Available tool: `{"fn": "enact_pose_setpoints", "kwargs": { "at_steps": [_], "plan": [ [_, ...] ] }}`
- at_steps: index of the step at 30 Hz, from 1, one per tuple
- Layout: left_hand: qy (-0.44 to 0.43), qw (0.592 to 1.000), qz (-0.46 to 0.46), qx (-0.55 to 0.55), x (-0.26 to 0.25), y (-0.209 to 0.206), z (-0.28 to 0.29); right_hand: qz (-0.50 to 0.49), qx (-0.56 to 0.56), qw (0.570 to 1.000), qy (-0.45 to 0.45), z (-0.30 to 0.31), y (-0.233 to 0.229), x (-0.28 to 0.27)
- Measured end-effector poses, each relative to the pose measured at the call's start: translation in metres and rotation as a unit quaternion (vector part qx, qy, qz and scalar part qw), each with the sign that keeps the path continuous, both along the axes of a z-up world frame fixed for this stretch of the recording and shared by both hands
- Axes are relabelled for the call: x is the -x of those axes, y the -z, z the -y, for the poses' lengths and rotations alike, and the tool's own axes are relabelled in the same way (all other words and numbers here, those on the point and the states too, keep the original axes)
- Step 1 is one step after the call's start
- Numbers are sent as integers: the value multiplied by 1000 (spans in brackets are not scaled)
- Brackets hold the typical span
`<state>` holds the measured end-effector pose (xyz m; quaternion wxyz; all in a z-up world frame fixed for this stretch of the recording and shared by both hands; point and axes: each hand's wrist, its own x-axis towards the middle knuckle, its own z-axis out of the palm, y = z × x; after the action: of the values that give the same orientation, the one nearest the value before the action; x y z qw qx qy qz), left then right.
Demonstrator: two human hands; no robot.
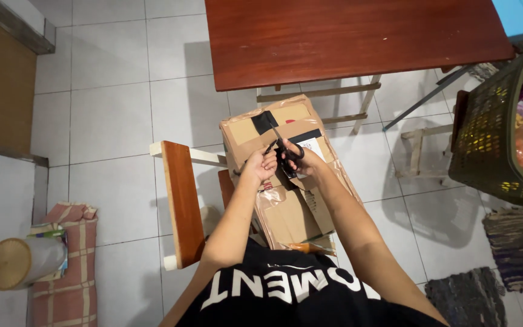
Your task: The person uses scissors to cut the tape and cardboard flaps of a sealed package placed on a chair. They open the box to reveal packaged food items inside, then continue to cut and remove the remaining cardboard flaps.
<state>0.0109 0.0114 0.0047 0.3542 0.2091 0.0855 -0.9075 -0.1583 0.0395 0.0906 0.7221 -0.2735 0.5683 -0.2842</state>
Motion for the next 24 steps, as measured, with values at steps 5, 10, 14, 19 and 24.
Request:
{"fn": "enact_pose_setpoints", "kwargs": {
  "at_steps": [5,10,14,19,24],
  "plan": [
    [11,998,58,28,4,-20,-9,-22,0,1000,2,0,-4,-5],
    [23,983,165,78,11,-47,-21,-15,-10,999,47,6,9,-12],
    [14,981,173,85,14,-47,-24,-4,-15,998,59,14,24,-15],
    [9,985,151,86,11,-52,-22,5,-18,998,67,15,9,-20],
    [11,990,120,72,-2,-53,-20,6,-10,998,54,11,-8,-21]
  ]
}}
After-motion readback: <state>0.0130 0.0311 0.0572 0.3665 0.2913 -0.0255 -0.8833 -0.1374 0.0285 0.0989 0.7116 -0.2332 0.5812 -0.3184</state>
